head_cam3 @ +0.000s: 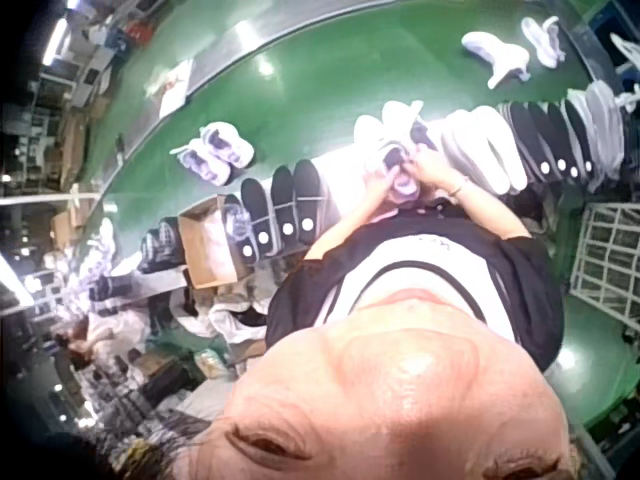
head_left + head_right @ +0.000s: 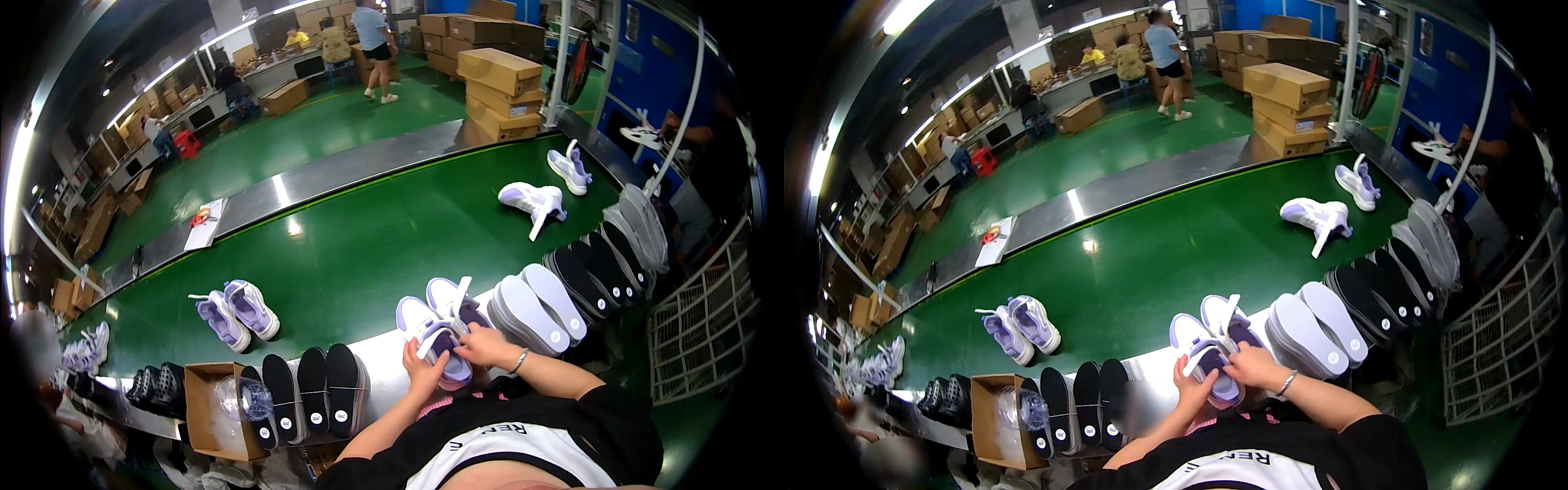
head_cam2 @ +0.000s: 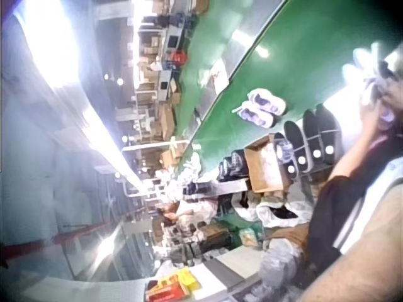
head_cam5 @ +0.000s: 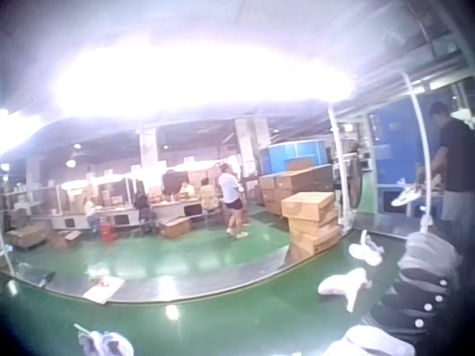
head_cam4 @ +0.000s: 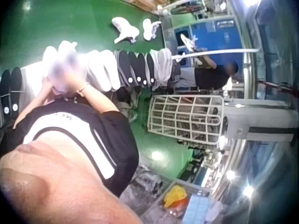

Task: The person matches insoles to shoes by selecting insoles from stacks, placing them into pairs of sneakers on a conveyor belt, and retrieving more insoles from a storage rack.

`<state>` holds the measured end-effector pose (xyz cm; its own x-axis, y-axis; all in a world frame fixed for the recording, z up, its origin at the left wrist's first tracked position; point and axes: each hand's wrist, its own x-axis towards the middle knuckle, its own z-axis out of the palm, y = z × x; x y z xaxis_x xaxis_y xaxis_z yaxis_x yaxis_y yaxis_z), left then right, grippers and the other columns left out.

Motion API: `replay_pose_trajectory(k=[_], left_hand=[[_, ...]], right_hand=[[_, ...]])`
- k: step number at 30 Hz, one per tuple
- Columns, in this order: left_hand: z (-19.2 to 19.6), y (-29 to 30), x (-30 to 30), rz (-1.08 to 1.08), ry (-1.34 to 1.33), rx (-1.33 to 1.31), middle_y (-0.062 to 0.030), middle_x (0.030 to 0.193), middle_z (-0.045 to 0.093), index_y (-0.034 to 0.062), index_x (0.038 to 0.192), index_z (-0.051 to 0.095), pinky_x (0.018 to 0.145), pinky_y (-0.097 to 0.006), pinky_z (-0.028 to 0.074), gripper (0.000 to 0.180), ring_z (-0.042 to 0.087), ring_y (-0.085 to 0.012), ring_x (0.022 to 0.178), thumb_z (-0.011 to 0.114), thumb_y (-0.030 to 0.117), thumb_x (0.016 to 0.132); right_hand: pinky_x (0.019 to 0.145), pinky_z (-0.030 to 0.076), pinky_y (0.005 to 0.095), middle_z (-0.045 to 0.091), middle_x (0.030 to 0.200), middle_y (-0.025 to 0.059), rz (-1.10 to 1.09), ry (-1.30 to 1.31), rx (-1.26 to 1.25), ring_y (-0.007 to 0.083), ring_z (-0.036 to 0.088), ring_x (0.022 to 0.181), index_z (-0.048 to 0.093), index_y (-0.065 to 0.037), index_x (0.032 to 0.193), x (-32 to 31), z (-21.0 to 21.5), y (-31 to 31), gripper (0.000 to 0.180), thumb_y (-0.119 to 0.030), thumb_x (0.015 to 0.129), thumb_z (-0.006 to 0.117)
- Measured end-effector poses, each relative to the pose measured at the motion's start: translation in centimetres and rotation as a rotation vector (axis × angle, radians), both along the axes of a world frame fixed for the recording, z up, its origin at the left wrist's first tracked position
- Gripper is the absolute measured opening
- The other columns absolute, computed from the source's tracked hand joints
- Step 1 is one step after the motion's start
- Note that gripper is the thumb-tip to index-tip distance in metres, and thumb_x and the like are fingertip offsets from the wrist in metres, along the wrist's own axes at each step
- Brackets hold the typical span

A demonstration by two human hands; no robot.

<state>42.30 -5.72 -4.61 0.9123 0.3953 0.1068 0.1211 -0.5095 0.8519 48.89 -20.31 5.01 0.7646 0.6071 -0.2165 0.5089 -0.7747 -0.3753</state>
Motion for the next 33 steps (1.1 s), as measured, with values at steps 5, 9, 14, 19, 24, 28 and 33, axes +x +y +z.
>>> replay_pose_trajectory(k=[5,9,14,19,24,28,33], left_hand=[[3.9,0.4,1.6,-0.173,-0.294,-0.013,-0.0185,0.103,0.048,0.0008,0.109,0.042,0.083,-0.040,0.034,0.040,0.045,-0.0340,0.095,0.053,0.010,0.072],[5.3,0.7,3.4,-0.272,-0.317,0.150,-0.0158,0.096,0.053,-0.0006,0.103,0.048,0.077,-0.038,0.037,0.036,0.048,-0.0330,0.087,0.056,0.015,0.071],[5.8,1.5,5.4,-0.226,-0.017,-0.200,-0.0176,0.075,0.058,-0.0007,0.090,0.055,0.065,-0.035,0.042,0.022,0.056,-0.0313,0.072,0.048,0.012,0.073],[5.3,3.1,6.4,-0.196,-0.027,-0.176,-0.0158,0.066,0.056,0.0007,0.075,0.053,0.055,-0.033,0.042,0.023,0.056,-0.0255,0.060,0.050,0.023,0.080],[4.9,3.1,5.9,-0.186,0.153,-0.248,-0.0085,0.067,0.058,0.0001,0.084,0.057,0.052,-0.025,0.042,0.023,0.053,-0.0123,0.058,0.048,0.021,0.081],[4.5,3.1,5.9,-0.180,0.050,-0.217,-0.0093,0.069,0.060,0.0012,0.086,0.057,0.054,-0.026,0.043,0.021,0.056,-0.0148,0.061,0.047,0.019,0.082],[5.3,1.6,5.5,-0.165,-0.016,-0.126,-0.0166,0.070,0.058,0.0035,0.085,0.054,0.058,-0.038,0.043,0.024,0.057,-0.0318,0.066,0.047,0.025,0.080]], right_hand=[[0.059,0.043,0.0379,0.055,0.075,0.0111,-0.349,-0.441,0.449,0.0292,0.053,0.068,0.057,-0.006,0.077,-0.1,0.6,-6.1,0.015,-0.019,0.070,0.054],[0.073,0.037,0.0414,0.047,0.096,0.0099,-0.636,-0.345,-0.031,0.0285,0.045,0.090,0.048,-0.009,0.094,0.6,-3.1,-11.9,0.038,-0.031,0.065,0.061],[0.068,0.039,0.0418,0.050,0.089,0.0108,-0.525,-0.409,-0.017,0.0299,0.050,0.084,0.045,-0.010,0.092,2.4,-4.1,-12.2,0.038,-0.029,0.064,0.062],[0.068,0.041,0.0352,0.054,0.084,0.0103,-0.512,-0.519,0.159,0.0267,0.052,0.081,0.053,-0.006,0.085,2.1,-0.5,-12.1,0.031,-0.024,0.063,0.066],[0.062,0.041,0.0282,0.051,0.080,0.0095,-0.225,-0.463,0.427,0.0236,0.051,0.071,0.057,-0.002,0.073,-1.6,7.8,-8.1,0.014,-0.015,0.067,0.061],[0.054,0.045,0.0326,0.048,0.072,0.0068,0.301,-0.333,-0.138,0.0216,0.052,0.063,0.055,-0.006,0.059,-4.7,8.1,-2.6,0.003,-0.009,0.059,0.055],[0.052,0.045,0.0346,0.050,0.074,0.0105,0.250,-0.337,-0.202,0.0252,0.054,0.062,0.055,-0.004,0.063,-2.8,3.4,1.9,0.006,-0.008,0.063,0.051]])
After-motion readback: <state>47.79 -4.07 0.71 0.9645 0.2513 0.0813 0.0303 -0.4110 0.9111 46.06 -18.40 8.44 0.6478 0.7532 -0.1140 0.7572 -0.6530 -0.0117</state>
